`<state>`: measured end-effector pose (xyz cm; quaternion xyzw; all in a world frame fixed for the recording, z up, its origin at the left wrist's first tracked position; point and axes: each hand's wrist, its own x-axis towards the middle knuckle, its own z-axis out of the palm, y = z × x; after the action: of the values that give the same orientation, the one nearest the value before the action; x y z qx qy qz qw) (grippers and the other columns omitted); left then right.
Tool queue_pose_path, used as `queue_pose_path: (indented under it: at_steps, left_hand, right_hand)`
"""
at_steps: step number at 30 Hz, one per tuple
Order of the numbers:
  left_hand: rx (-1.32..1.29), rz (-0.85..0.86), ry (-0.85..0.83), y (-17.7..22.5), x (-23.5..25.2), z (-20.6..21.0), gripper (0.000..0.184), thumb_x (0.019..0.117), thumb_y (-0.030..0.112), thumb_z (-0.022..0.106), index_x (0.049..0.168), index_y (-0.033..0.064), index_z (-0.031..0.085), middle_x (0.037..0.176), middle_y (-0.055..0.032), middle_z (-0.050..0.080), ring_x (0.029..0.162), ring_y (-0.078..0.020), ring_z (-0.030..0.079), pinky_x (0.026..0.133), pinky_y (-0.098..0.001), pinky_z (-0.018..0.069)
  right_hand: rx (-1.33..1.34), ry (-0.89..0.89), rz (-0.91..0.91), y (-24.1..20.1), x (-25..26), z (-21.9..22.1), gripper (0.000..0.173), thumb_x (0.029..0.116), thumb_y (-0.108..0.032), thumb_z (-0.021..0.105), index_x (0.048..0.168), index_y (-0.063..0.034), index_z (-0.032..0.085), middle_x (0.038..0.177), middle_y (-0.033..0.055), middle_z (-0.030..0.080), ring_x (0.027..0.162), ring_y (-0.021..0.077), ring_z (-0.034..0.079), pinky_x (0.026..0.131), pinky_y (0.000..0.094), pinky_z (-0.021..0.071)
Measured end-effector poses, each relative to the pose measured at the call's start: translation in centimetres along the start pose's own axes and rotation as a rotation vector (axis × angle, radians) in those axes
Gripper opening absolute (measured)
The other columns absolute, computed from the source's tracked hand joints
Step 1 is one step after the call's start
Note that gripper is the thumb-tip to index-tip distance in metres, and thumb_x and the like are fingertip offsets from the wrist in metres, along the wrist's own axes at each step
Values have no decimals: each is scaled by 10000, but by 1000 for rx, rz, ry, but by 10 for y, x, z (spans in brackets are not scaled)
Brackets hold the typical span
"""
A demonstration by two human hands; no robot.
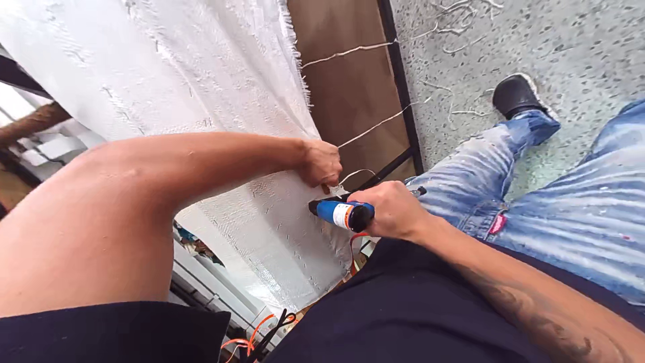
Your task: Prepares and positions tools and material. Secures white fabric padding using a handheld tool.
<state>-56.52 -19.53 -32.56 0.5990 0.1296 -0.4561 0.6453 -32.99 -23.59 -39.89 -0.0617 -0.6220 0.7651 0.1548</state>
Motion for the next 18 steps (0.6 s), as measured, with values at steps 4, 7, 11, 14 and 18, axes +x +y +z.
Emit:
queue_pose_path:
  at_steps: [4,7,11,14,18]
  left_hand:
    - [-14,29,8,-10,-1,6,107,854,230,766,864,127,740,674,-49,649,687,-264,664,645,-524,494]
    - [-13,36,40,-23,0,5,103,807,196,778,884,131,753,690,-47,664,700,-257,667,656,-524,489]
    - [-30,-33,112,-34,7,13,153,825,253,752,837,103,724,731,-64,676,743,-277,683,663,-547,505]
    - [-67,-94,83,-46,12,3,139,906,142,701,868,9,694,849,-138,691,849,-330,688,745,-573,521]
    - [-94,-156,82,-51,19,1,120,941,100,657,975,-10,687,951,-168,695,927,-352,688,796,-591,533]
  right_hand:
    - [-35,-75,-9,6,18,4,296,882,-430,605,883,-146,688,711,52,675,696,268,695,580,517,513]
    - [-28,-11,-32,12,32,-1,301,889,-433,603,881,-145,689,715,50,680,697,261,701,571,512,517]
    - [-3,39,2,8,46,0,302,884,-445,623,849,-151,682,705,41,671,695,252,694,567,506,513]
    - [13,60,57,6,67,-13,326,882,-461,647,816,-143,665,692,52,659,694,265,689,573,523,511]
    - [37,122,36,1,79,-19,293,857,-430,683,774,-150,664,660,32,645,658,239,681,541,499,504]
